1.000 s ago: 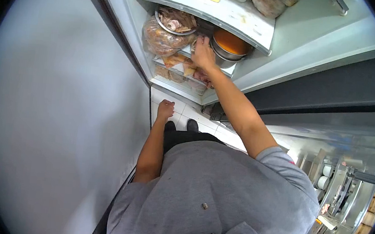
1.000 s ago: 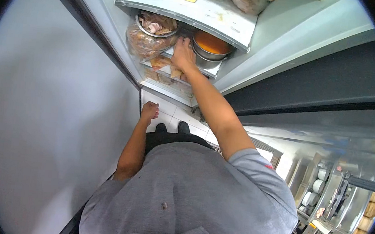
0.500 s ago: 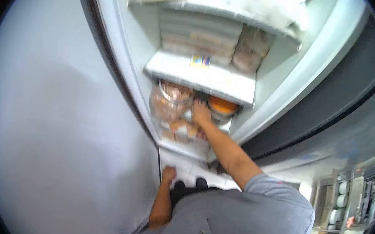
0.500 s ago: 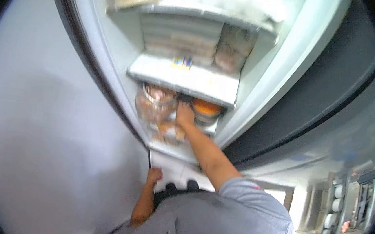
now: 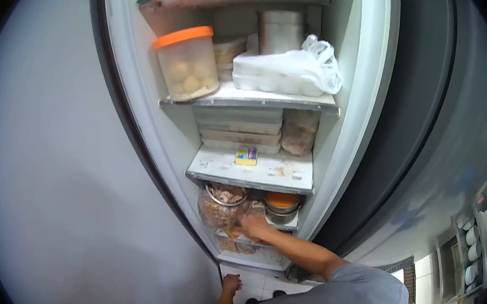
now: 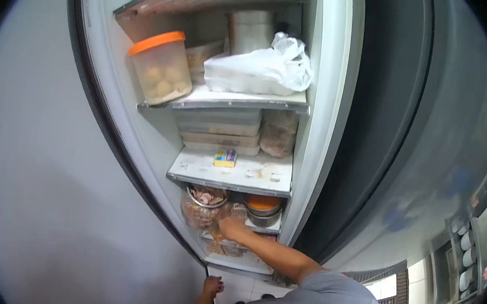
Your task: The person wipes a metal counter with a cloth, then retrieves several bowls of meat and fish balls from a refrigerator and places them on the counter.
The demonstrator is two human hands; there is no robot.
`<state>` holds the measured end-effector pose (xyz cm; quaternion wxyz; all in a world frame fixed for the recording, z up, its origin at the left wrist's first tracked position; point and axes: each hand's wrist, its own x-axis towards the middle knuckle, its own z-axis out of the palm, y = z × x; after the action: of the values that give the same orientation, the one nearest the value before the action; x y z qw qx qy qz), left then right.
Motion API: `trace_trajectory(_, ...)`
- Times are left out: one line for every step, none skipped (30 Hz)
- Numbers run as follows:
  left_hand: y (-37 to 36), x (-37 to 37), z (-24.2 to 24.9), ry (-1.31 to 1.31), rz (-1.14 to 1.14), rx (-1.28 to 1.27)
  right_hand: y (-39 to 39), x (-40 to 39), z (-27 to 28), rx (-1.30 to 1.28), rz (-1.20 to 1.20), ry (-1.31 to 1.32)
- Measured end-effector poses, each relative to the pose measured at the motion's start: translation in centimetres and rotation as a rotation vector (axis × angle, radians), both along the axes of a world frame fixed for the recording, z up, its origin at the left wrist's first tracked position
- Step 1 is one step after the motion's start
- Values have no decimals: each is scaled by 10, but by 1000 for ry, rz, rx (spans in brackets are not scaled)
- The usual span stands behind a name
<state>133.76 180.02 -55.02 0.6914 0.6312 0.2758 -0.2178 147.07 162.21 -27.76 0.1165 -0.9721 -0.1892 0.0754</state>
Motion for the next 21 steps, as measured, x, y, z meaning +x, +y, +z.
trace_trajectory(4,0,-5,15,-13,0,3,-15,43,-55,133,149)
trace_trajectory(7,5,-7,28,-25,-1,4,-26,80,45,202,32)
trace_trajectory(8,12,-6,5,-21,-7,1,-36,119,140,275,-84)
trace_trajectory(9,12,-3,7,-7,31,-3,-42,164,269,333,-209)
trace_trajectory(11,10,3,18,7,71,-8,-51,211,524,357,-391)
trace_trajectory(11,15,3,10,7,68,-14,-51,249,624,325,-585)
trace_trajectory(13,21,2,-30,19,48,-23,-43,289,765,357,-805)
trace_trajectory(15,24,2,-68,28,29,-32,-44,325,691,227,-1004)
trace_trajectory(15,27,10,-74,20,30,-35,-44,357,866,199,-1102)
trace_trajectory(14,32,25,-147,3,9,-37,-42,387,924,204,-1277)
trace_trajectory(12,39,40,-221,-11,-14,-43,-36,416,920,219,-1364)
trace_trajectory(11,45,51,-230,-11,-15,-45,-33,443,937,246,-1422)
trace_trajectory(9,53,62,-268,5,1,-45,-33,472,880,207,-1481)
trace_trajectory(7,58,72,-302,23,18,-47,-22,504,782,136,-1630)
trace_trajectory(12,61,81,-318,43,-86,-47,-13,532,678,59,-1772)
trace_trajectory(9,61,93,-317,42,-86,-39,-23,556,638,-174,-1610)
trace_trajectory(7,63,107,-334,67,-67,-31,-31,576,592,-395,-1436)
trace_trajectory(6,63,115,-352,93,-48,-30,-25,589,594,-394,-1438)
trace_trajectory(8,62,118,-355,97,-44,-28,-16,603,556,-443,-1374)
trace_trajectory(9,60,119,-344,97,-46,-27,-10,614,517,-490,-1307)
trace_trajectory(8,58,119,-330,99,-54,-28,-2,624,504,-471,-1285)
